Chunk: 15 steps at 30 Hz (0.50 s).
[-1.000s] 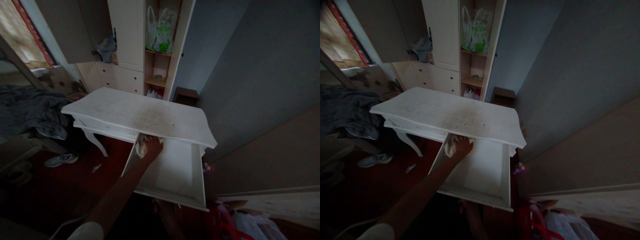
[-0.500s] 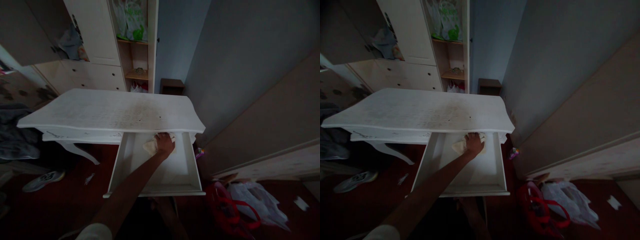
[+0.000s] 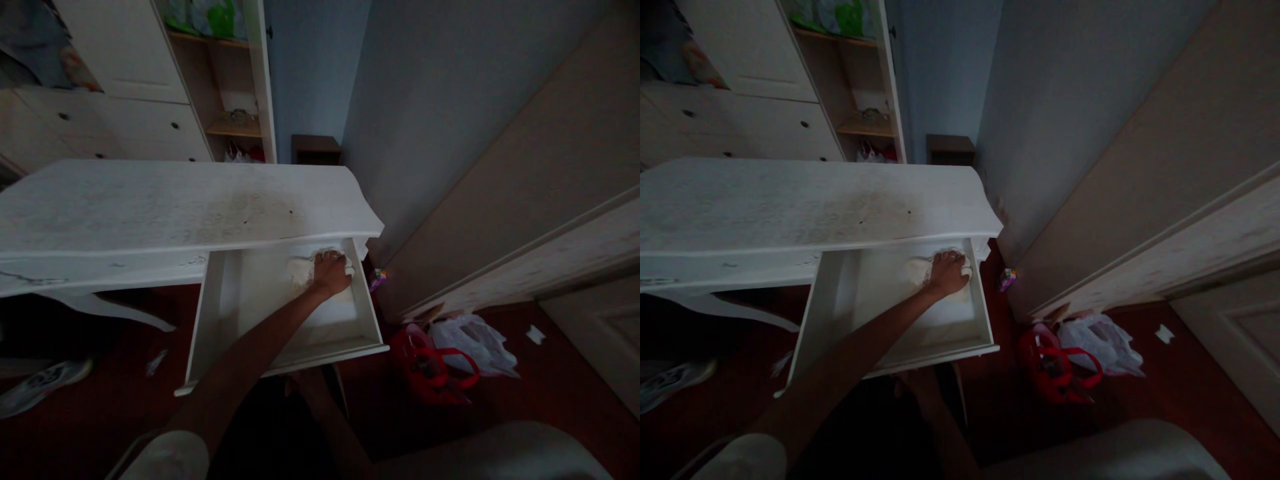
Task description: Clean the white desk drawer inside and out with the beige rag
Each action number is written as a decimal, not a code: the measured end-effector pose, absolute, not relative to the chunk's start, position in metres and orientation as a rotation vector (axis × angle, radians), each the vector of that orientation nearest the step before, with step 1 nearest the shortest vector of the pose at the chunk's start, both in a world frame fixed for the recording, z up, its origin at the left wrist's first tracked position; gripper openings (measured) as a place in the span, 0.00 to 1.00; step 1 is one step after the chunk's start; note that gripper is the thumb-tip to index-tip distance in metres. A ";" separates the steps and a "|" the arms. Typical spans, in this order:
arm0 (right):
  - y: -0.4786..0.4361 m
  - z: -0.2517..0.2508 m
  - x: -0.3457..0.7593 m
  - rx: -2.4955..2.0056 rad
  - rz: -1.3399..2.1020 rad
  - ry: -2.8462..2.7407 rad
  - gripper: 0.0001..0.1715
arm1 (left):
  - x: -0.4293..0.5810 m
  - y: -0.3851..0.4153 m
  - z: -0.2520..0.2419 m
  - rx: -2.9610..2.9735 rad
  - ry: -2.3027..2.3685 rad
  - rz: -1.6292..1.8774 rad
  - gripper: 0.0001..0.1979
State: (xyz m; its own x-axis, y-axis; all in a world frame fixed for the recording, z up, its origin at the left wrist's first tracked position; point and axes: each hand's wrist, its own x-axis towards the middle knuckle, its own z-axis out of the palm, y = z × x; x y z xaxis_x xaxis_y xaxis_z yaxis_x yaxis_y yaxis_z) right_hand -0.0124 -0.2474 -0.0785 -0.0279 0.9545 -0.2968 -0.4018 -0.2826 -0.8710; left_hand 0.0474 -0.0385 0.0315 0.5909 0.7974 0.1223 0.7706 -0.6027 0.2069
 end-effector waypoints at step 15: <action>-0.248 -0.085 -0.014 -0.981 1.608 -0.539 0.20 | 0.014 -0.103 0.036 2.921 0.088 -0.152 0.11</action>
